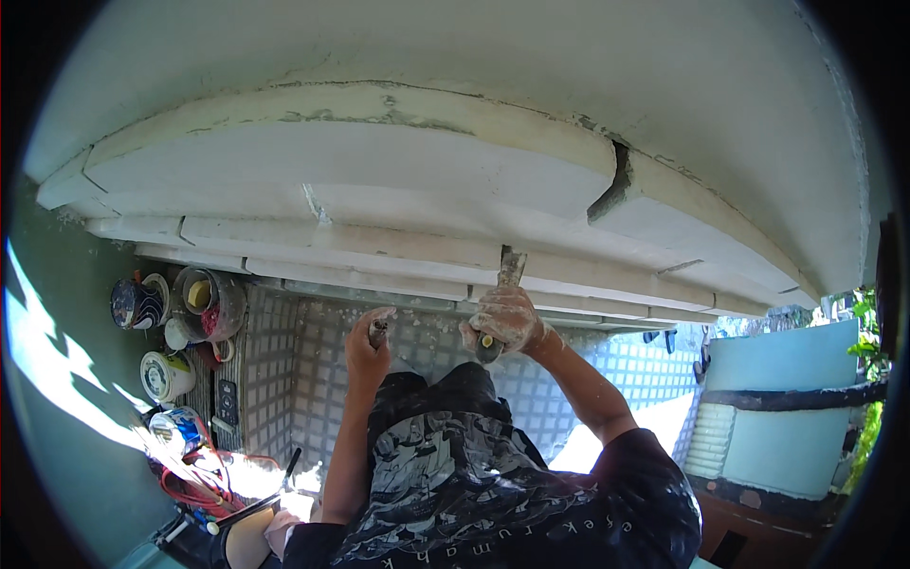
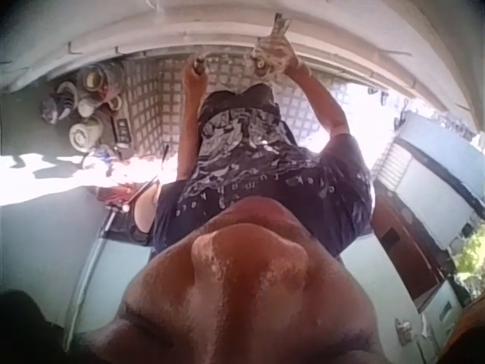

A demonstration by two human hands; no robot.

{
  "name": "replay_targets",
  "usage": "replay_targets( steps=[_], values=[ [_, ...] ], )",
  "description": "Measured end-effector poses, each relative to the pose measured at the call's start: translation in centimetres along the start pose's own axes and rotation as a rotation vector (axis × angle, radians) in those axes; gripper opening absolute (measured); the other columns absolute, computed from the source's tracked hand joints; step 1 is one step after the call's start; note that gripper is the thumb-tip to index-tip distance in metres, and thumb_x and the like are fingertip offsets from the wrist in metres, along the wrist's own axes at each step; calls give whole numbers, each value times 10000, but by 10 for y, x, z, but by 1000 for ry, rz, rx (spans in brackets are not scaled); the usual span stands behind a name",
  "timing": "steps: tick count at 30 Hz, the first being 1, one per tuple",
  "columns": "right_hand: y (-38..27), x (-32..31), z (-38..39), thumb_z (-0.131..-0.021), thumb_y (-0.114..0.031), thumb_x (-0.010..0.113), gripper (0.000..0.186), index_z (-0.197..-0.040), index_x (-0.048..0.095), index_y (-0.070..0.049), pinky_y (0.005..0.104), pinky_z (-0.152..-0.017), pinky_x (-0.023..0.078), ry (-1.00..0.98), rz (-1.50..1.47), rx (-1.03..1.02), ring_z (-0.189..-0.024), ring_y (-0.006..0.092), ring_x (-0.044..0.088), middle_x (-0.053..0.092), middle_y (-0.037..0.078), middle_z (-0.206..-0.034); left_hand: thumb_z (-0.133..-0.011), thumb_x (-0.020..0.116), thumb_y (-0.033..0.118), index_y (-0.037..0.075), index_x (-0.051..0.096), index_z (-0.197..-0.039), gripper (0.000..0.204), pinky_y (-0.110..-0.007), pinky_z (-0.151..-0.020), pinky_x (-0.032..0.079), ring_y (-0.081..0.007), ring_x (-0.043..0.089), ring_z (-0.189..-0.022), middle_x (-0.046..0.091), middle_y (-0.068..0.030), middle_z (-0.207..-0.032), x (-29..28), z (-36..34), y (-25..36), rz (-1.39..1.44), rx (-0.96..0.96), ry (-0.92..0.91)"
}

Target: Applying plaster or putty to gaps and seams in an exterior wall using a putty knife.

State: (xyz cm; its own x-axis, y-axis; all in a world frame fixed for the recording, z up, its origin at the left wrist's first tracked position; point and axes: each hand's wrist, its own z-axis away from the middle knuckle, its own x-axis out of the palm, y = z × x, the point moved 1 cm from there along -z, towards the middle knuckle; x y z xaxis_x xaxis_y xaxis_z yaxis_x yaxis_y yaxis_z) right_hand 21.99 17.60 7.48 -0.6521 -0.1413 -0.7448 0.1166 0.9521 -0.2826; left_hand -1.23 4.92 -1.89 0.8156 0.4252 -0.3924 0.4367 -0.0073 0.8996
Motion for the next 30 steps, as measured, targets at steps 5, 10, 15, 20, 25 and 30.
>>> replay_targets(
  steps=[5, 10, 15, 20, 25, 30],
  values=[
    [-4, 4, -2, -696, -115, 795, 183, -727, 614, -107, 338, -552, 514, 147, -70, -70, -610, 217, 639, 604, 20, -669, -724, 491, -115, 14, 658, -1086, 419, -351, -869, 501, -327, 668, -980, 695, -160, -1050, -7, 14, -21, -5, -23, -1],
    [-11, 2, -6, -706, -101, 771, 151, -733, 623, -112, 340, -534, 502, 3, -133, -8, -593, 221, 628, 606, 21, -674, -729, 478, -124, -5, 655, -1092, 421, -317, -889, 489, -266, 681, -995, 705, -155, -1061, -14, 23, -16, 36, -111, -37],
    [0, 10, -17, -698, -109, 753, 138, -715, 616, -101, 337, -502, 474, 104, -61, -54, -556, 223, 606, 581, 37, -646, -801, 502, -124, -8, 653, -1078, 336, -295, -873, 496, -216, 679, -998, 709, -143, -1065, -17, 27, -16, 61, -87, 10],
    [-31, 1, -7, -662, -91, 750, 148, -698, 607, -108, 316, -507, 477, 169, -141, -34, -575, 213, 624, 600, 28, -661, -851, 517, -99, -15, 641, -1082, 274, -284, -868, 496, -186, 675, -986, 711, -135, -1056, -19, 32, -11, 107, -137, 20],
    [-59, -18, -4, -664, -91, 742, 151, -713, 600, -102, 312, -531, 500, 180, -317, 7, -571, 198, 625, 596, 24, -670, -884, 544, -78, -15, 639, -1076, 223, -266, -840, 504, -143, 670, -933, 713, -90, -984, -28, 39, -17, 231, -226, 91],
    [-50, -6, -1, -759, -125, 713, 139, -783, 592, -60, 346, -577, 506, 630, -308, 92, -638, 254, 611, 578, 70, -759, -895, 553, -50, -6, 652, -1060, 198, -261, -796, 506, -147, 674, -897, 714, -103, -943, -44, 44, -35, 127, -248, 68]
  ],
)
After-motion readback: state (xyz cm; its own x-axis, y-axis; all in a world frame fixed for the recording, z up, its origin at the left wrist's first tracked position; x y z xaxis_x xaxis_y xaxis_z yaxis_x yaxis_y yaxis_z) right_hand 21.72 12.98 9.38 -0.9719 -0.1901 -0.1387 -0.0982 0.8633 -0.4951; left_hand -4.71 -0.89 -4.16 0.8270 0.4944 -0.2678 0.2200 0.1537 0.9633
